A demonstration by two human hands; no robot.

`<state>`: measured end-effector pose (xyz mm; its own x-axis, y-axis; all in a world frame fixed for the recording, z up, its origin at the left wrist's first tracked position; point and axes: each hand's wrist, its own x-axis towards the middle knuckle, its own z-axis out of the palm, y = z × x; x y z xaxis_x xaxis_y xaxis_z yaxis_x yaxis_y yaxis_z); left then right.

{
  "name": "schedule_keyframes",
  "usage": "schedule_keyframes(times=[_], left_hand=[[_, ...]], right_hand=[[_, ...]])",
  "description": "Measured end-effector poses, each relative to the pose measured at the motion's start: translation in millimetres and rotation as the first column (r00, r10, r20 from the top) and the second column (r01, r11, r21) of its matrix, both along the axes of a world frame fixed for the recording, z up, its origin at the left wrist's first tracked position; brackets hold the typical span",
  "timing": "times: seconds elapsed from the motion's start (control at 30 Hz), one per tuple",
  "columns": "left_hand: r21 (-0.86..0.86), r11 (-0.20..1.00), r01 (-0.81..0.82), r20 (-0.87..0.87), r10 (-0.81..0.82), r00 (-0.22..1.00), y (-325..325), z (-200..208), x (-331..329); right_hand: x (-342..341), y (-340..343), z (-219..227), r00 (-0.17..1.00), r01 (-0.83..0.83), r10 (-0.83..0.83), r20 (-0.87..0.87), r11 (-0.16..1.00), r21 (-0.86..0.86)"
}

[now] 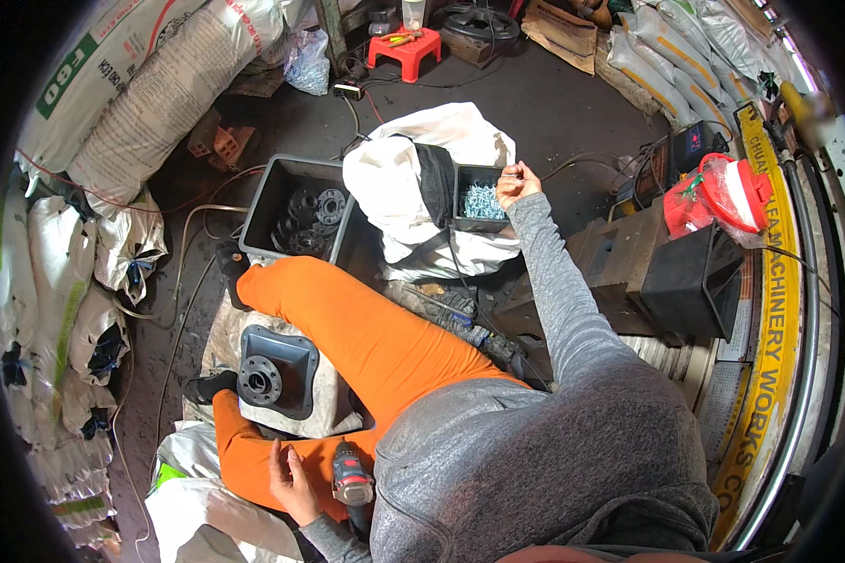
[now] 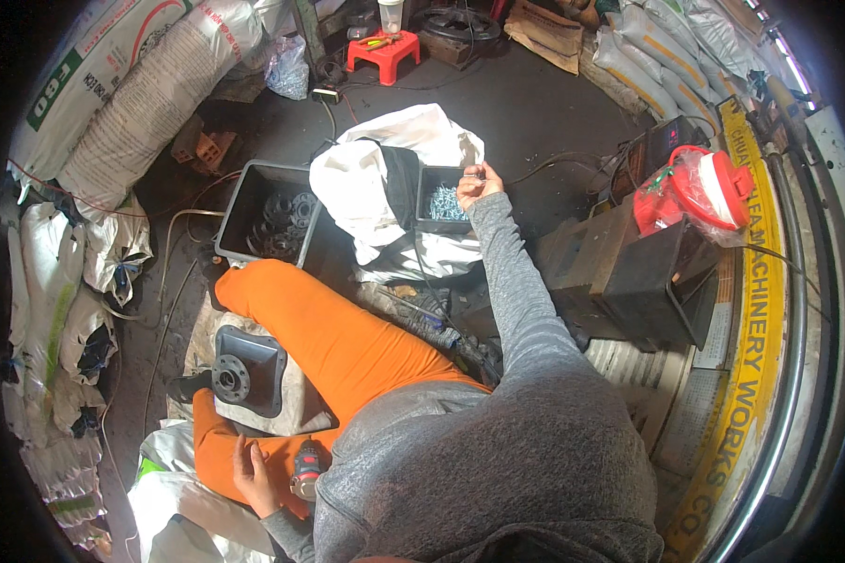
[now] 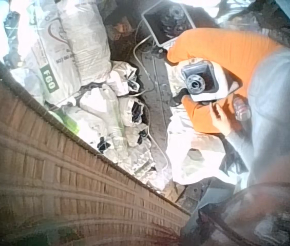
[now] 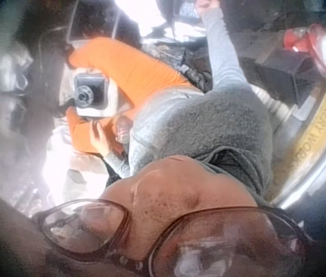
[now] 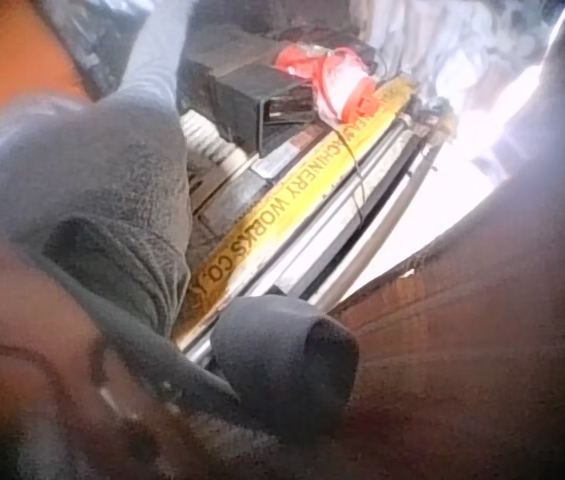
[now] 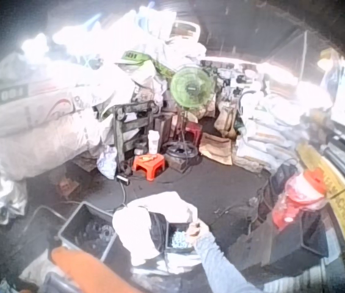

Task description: The person sits on the floor and uses a cordless drill to fasten screws into a dark mechanical housing. They repeatedly pick screws from a nearby container, insert them into the housing, and tighten them with the drill.

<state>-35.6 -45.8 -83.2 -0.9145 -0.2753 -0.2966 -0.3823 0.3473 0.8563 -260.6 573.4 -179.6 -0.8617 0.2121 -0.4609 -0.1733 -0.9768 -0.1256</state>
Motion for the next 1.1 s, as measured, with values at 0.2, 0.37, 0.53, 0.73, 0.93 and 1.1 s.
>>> schedule_keyframes(times=[0.2, 0.37, 0.53, 0.73, 0.93, 1.1], left_hand=[[0.018, 1.0, 0.022, -0.065, -0.02, 0.998, 18.3, 19.3, -20.4], [-0.047, 0.967, 0.251, -0.233, -0.255, 0.938, 64.0, 77.3, -84.2], [0.035, 0.991, 0.13, -0.372, -0.107, 0.922, 87.5, 74.0, -117.7], [0.377, 0.916, -0.138, -0.03, 0.161, 0.986, 47.6, 49.0, -76.7], [0.375, 0.885, -0.276, 0.114, 0.251, 0.961, 43.2, 14.5, -55.7], [-0.217, 0.965, -0.148, -0.093, 0.131, 0.987, 42.3, -1.8, -65.0]], right_hand=[[-12.8, -32.3, 27.9, 0.975, -0.055, 0.076, -0.209, 0.993, 0.107], [1.0, -231.3, 107.0, 0.836, -0.513, 0.539, -0.102, 0.834, 0.204], [44.7, -392.6, 115.2, 0.6, -0.764, 0.795, -0.09, 0.603, 0.231], [86.1, -445.8, 81.1, 0.46, -0.849, 0.888, 0.017, 0.434, 0.302], [104.7, -456.7, 55.0, 0.364, -0.928, 0.896, 0.256, 0.326, 0.18], [107.3, -470.0, 40.0, 0.369, -0.913, 0.889, 0.271, 0.401, -0.075]])
